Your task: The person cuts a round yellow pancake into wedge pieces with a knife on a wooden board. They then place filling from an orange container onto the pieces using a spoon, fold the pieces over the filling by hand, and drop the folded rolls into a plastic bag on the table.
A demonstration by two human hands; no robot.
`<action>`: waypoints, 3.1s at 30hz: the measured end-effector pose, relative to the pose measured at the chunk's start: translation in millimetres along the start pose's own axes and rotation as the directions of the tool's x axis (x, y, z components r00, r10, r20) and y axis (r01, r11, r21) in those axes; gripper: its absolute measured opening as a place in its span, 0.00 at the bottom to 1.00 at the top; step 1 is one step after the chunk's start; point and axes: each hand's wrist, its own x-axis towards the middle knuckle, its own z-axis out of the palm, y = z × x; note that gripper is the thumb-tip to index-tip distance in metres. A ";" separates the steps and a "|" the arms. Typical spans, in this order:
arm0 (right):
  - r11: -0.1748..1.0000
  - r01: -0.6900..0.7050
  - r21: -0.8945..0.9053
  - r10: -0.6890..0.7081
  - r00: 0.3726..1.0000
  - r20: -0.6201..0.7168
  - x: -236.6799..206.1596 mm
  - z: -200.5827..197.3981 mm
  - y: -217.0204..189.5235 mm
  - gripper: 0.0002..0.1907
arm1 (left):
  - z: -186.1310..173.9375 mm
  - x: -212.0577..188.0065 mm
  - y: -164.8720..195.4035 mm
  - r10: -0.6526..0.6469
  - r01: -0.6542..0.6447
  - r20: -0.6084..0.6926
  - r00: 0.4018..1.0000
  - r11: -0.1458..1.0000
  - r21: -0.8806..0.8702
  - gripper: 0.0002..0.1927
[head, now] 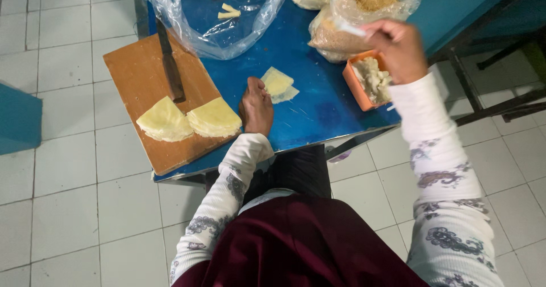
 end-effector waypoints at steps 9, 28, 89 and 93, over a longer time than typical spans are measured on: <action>0.975 -0.028 -0.218 0.084 0.964 0.252 -40.9 110.9 38.8 0.07 | 6.2 0.6 -7.9 -0.017 0.017 -0.006 1.000 0.995 -0.094 0.18; 0.423 0.590 -0.688 -0.602 0.750 0.273 -56.9 108.7 7.6 0.11 | 14.3 -2.5 -16.5 0.056 -0.051 0.014 0.998 0.970 -0.236 0.25; 0.858 0.153 -0.490 -0.148 0.988 0.050 -51.9 163.2 27.5 0.07 | -2.5 -0.8 -9.9 0.221 -0.233 0.228 0.948 0.972 0.023 0.29; 0.934 0.151 -0.323 -0.129 0.988 0.089 -50.1 165.4 21.8 0.07 | -0.9 0.7 -13.6 0.237 -0.242 0.229 0.944 0.970 -0.006 0.28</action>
